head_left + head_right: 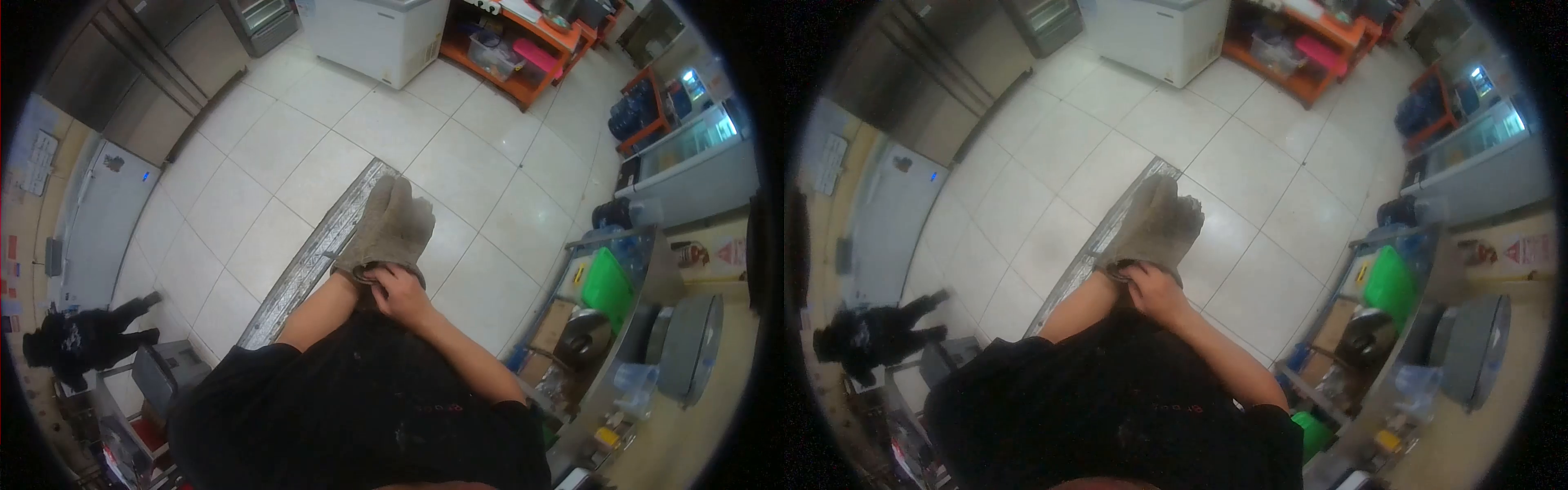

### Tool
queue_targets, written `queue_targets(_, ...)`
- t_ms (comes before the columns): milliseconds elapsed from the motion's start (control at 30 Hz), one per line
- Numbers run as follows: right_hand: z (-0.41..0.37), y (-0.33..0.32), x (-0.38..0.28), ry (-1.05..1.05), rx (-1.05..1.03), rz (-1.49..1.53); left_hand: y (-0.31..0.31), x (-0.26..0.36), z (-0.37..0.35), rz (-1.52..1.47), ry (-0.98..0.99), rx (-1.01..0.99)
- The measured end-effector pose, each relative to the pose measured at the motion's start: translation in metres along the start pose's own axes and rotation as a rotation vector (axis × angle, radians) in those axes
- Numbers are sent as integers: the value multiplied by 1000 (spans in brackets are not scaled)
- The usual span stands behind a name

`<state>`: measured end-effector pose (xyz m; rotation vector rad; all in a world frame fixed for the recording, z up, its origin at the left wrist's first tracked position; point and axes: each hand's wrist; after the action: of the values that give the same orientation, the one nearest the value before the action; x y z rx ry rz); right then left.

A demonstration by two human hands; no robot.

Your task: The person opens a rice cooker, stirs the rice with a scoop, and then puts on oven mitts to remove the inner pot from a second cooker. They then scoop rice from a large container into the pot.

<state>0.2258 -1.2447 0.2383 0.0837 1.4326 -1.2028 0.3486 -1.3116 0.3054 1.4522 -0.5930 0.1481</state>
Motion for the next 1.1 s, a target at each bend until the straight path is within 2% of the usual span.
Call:
queue_targets(167,91,-64,97,38,-98,-15,-48,44,145,-22,-15,0)
queue_targets(233,135,-99,132,115,32,71,-58,68,211,-29,-33,-12)
queue_targets(267,161,-118,143,125,28,67,-60,79,244,-29,-41,-19)
queue_targets(333,213,-157,166,154,265,-121,-59,98,313,-30,-68,-45)
queue_targets(433,313,-233,202,243,284,-61,-47,107,415,-12,-166,-101)
queue_targets(467,336,-251,224,268,333,-61,-44,108,445,1,-204,-116)
queue_targets(567,382,-293,300,322,307,-71,-35,101,531,29,-294,-162)
queue_targets(700,414,-337,354,364,266,-24,-33,75,636,54,-363,-171)
queue_targets(867,407,-440,452,314,268,84,-13,17,777,70,-399,-165)
queue_targets(933,390,-506,496,580,480,444,7,-8,833,75,-404,-167)
queue_targets(1000,365,-573,547,627,711,586,26,-27,886,71,-401,-182)
queue_targets(1067,357,-652,558,592,828,919,37,-31,934,82,-383,-174)
queue_targets(1100,360,-683,558,592,827,912,41,-29,957,87,-370,-162)
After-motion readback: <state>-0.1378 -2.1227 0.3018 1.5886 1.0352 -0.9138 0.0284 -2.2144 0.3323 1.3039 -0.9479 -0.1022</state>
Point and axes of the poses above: each hand's wrist, its own z-axis towards the middle knuckle, its own y-axis out of the palm, x = y × z, and after that the axes turned 10 degrees about -x, right-handed
